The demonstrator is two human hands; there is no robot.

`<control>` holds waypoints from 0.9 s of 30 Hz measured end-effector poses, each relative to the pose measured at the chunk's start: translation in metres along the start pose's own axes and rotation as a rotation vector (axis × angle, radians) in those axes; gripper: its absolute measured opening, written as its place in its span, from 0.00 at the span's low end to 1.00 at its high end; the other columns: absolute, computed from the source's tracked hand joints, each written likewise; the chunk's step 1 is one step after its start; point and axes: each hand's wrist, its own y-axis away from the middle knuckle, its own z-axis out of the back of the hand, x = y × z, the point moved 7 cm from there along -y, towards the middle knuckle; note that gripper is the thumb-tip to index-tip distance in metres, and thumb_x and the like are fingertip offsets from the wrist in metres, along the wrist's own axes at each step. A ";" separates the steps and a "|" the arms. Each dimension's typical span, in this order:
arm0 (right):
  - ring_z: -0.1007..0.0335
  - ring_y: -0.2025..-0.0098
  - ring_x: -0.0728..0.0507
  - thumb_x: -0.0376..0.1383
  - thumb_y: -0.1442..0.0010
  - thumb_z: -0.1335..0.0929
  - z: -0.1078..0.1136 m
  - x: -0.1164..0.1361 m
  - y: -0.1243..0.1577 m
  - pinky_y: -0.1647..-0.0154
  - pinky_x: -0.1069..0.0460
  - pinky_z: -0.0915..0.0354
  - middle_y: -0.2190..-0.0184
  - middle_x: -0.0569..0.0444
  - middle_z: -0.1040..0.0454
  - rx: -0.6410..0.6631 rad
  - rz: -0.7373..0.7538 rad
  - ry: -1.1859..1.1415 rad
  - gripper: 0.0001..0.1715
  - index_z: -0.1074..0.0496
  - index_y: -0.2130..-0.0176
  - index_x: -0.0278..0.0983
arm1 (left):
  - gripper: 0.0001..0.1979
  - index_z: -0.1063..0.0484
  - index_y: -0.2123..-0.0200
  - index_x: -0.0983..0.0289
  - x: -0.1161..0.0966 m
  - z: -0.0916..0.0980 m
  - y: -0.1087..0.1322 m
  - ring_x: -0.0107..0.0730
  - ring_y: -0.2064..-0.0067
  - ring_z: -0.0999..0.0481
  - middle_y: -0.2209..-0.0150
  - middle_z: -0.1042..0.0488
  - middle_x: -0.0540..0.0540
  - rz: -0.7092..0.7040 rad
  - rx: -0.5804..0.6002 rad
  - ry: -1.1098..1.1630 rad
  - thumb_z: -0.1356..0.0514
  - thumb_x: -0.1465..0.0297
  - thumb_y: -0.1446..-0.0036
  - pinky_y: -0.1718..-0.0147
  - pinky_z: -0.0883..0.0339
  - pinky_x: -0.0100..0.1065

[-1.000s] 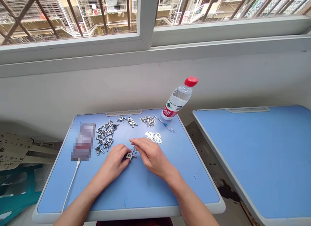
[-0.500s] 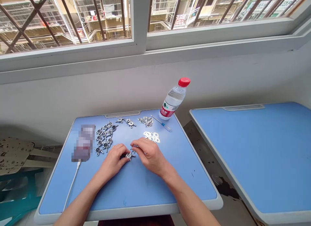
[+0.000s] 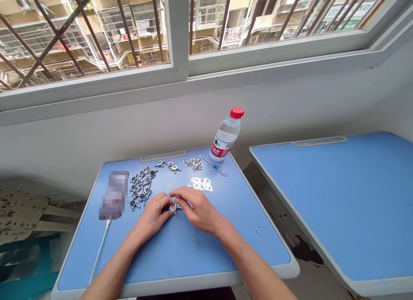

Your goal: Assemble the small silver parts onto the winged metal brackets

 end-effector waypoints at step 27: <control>0.28 0.64 0.45 0.31 0.31 0.40 -0.003 -0.001 0.000 0.63 0.50 0.32 0.65 0.50 0.23 -0.038 0.128 0.105 0.14 0.30 0.51 0.38 | 0.07 0.30 0.68 0.62 -0.002 0.006 0.000 0.32 0.63 0.30 0.68 0.29 0.48 -0.022 -0.011 0.042 0.39 0.80 0.47 0.62 0.38 0.33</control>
